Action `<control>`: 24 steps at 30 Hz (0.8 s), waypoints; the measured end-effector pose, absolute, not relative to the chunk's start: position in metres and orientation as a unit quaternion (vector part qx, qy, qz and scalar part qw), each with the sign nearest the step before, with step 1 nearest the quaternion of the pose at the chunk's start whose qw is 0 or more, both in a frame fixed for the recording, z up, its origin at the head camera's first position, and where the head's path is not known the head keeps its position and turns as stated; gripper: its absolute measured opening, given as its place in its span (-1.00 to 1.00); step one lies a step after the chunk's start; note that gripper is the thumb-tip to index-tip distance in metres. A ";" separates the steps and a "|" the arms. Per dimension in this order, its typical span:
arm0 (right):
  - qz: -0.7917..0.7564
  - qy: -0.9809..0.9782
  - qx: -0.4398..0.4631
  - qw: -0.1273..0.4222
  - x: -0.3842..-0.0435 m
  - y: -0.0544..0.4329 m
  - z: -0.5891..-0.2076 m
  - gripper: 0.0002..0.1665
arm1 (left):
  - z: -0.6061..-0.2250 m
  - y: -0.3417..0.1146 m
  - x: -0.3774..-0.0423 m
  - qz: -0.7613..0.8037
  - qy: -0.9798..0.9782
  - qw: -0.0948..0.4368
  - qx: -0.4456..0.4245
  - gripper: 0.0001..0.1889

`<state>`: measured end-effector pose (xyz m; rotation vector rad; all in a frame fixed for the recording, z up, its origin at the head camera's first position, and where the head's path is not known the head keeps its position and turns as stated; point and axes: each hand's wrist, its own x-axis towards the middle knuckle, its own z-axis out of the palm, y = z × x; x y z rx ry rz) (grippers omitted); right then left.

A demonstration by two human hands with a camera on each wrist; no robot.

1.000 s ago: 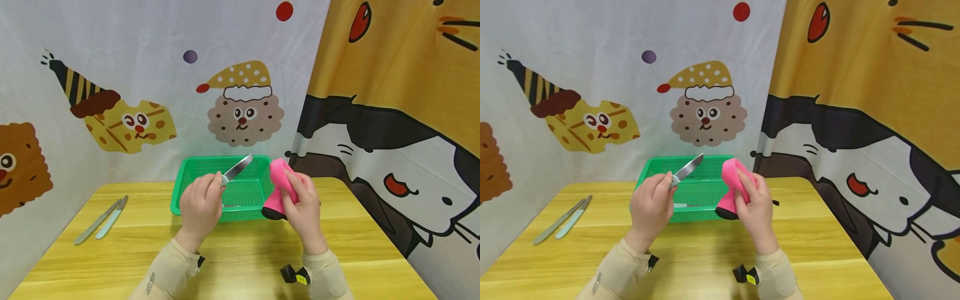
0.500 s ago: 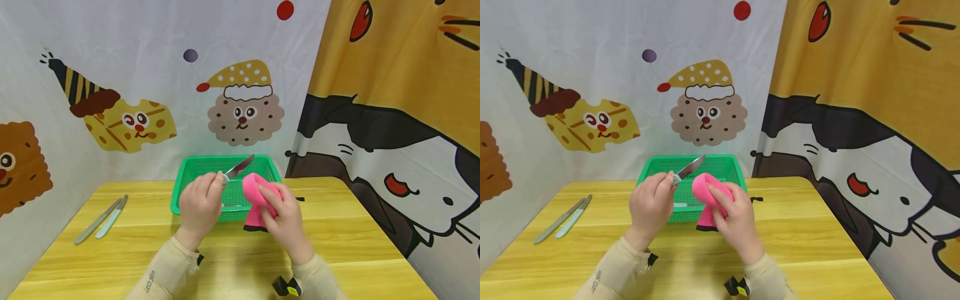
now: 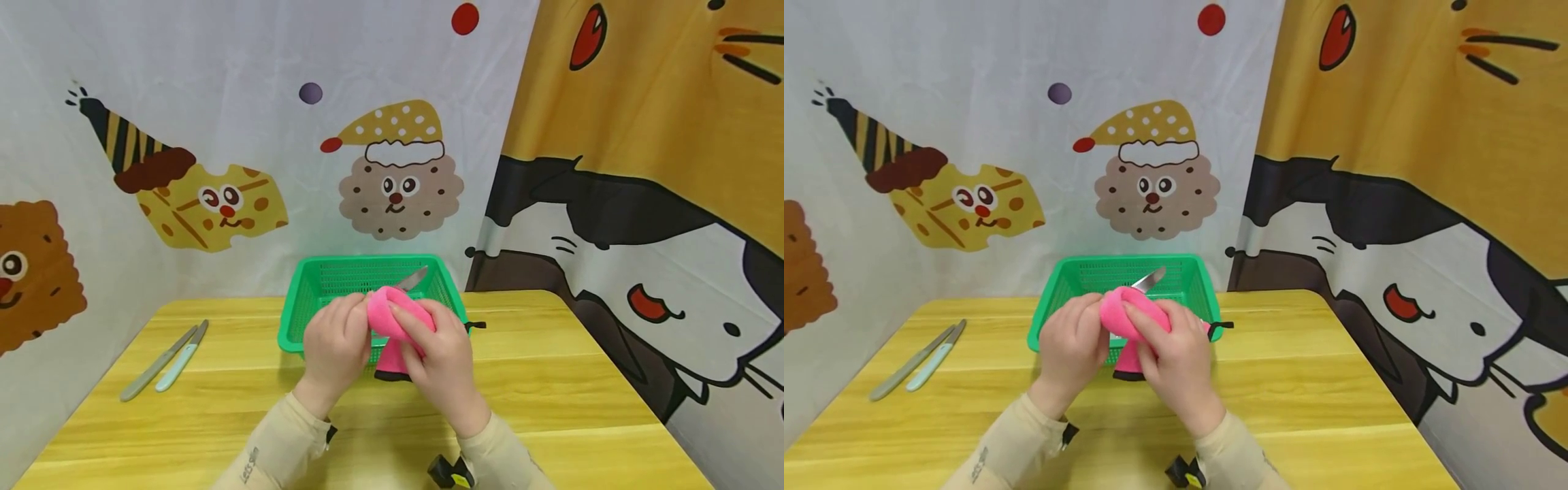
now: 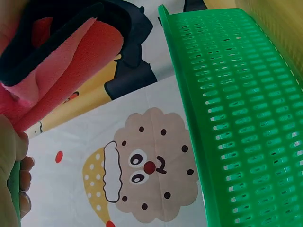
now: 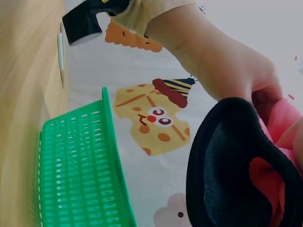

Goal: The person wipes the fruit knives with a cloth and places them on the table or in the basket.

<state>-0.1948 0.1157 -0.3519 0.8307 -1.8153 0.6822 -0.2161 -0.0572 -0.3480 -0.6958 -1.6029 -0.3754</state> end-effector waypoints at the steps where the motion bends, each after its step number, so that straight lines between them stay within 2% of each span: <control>1: 0.279 -0.751 0.337 0.494 -0.195 0.116 -0.351 -0.54 | -0.348 -0.057 -0.216 -0.165 -0.700 0.625 -0.303 -0.85; 8: 0.269 -0.766 0.309 0.495 -0.198 0.120 -0.345 -0.45 | -0.350 -0.058 -0.215 -0.164 -0.705 0.624 -0.296 -0.79; 24: 0.291 -0.762 0.263 0.516 -0.210 0.142 -0.329 -0.45 | -0.352 -0.059 -0.215 -0.167 -0.703 0.628 -0.287 -0.81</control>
